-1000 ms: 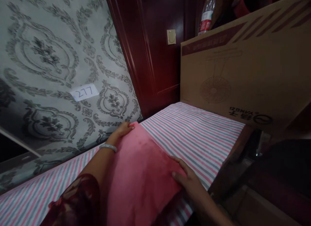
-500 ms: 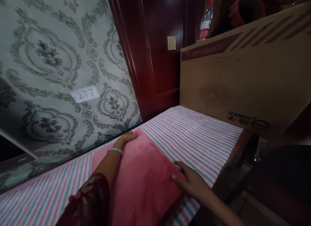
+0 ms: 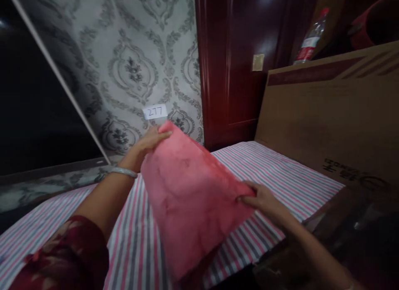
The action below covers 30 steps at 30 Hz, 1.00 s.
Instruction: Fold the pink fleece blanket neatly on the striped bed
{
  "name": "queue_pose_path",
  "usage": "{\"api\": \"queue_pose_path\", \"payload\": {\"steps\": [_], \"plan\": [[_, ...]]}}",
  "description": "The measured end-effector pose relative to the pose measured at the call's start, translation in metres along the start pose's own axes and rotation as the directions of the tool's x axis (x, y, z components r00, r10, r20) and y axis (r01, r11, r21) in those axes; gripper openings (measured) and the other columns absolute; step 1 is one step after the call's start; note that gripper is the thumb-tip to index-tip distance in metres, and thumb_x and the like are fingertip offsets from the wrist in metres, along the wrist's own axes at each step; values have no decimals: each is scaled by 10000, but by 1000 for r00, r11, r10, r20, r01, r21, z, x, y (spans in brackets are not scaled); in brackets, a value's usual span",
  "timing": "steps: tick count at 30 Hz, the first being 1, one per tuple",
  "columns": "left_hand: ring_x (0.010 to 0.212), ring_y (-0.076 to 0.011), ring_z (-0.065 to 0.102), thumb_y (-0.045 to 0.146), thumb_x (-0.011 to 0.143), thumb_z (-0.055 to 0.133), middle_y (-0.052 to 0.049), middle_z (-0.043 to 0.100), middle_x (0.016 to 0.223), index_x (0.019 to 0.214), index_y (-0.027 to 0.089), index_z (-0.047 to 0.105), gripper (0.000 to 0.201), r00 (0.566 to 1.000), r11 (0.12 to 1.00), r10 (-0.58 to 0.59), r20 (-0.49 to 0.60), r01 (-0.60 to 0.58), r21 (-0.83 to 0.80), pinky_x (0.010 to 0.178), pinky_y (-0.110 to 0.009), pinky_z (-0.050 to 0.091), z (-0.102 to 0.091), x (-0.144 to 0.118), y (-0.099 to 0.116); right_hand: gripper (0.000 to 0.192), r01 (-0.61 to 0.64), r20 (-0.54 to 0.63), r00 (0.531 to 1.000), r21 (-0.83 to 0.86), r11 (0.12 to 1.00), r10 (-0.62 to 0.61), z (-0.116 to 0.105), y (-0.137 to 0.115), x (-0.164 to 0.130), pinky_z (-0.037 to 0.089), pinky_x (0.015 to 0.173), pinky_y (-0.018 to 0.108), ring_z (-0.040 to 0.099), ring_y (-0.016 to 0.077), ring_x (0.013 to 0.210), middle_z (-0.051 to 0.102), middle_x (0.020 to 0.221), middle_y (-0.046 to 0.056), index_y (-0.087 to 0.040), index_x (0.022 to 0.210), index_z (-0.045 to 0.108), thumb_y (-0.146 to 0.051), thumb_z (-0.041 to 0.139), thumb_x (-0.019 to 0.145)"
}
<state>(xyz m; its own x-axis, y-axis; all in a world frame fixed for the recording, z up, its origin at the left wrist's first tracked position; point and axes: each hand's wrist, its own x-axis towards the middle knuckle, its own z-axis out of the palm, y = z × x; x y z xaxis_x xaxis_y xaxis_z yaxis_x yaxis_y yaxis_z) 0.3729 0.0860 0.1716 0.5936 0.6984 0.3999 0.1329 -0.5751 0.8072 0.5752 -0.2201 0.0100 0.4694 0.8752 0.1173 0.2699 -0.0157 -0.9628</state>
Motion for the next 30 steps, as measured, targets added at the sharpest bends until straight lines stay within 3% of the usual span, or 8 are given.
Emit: {"api": "queue_pose_path", "payload": {"steps": [6,14,16,19,21,24,29,30], "plan": [[926,-225,641,442,640,827,-77,716,935,1010,116,668,518,974,971,196,-116,-209,-114,833,-351,530,-109,-82,62,413,392,-200,867,-291,872,-457,-29,-122,4,515,833,386,659,275,907,735,966,46,-240,983,731,-413,761,609],[693,-177,622,349,523,820,-37,691,756,828,149,673,394,956,997,-55,-287,38,-63,638,-297,525,-144,-123,17,324,415,58,900,-417,808,-432,22,-162,87,515,661,325,621,206,695,677,740,15,-142,903,703,-290,684,615],[705,-162,604,352,540,797,-24,671,768,837,155,647,387,923,999,27,-383,-38,-22,659,-284,509,-153,-129,21,309,506,12,814,-506,698,-581,30,-171,97,513,714,350,623,220,746,682,784,26,-150,926,692,-253,641,639],[741,-146,568,366,604,758,-7,634,820,873,177,601,364,874,969,227,-429,-157,191,675,-258,480,-169,-154,35,319,640,-4,539,-649,412,-842,31,-179,84,500,808,414,605,263,876,693,933,68,-183,984,669,-213,596,675],[785,-153,559,356,654,732,-10,621,876,916,191,577,347,870,905,331,-365,-184,383,690,-255,474,-172,-186,35,340,655,51,390,-718,237,-919,32,-162,61,496,822,443,582,285,918,678,1008,101,-181,1037,643,-195,578,704],[927,-190,579,281,756,636,-46,614,1010,971,204,535,249,893,771,414,-177,-241,589,797,-297,486,-152,-254,-2,364,651,160,307,-755,84,-938,43,-91,18,495,835,478,570,311,957,653,1079,146,-165,1119,600,-183,574,756],[957,-204,619,137,755,489,-89,621,1035,894,221,514,164,956,759,260,139,-291,582,804,-306,524,-79,-381,-105,455,782,427,466,-608,135,-775,74,63,-55,542,785,386,604,252,934,652,1050,114,-193,1188,575,-42,462,774],[1007,-219,621,127,739,486,-107,619,1084,913,217,528,201,973,775,207,106,-229,588,838,-324,525,-68,-399,-118,452,773,412,501,-609,179,-761,77,81,-66,545,795,379,606,250,966,647,1074,121,-189,1192,575,-34,456,785]]}}
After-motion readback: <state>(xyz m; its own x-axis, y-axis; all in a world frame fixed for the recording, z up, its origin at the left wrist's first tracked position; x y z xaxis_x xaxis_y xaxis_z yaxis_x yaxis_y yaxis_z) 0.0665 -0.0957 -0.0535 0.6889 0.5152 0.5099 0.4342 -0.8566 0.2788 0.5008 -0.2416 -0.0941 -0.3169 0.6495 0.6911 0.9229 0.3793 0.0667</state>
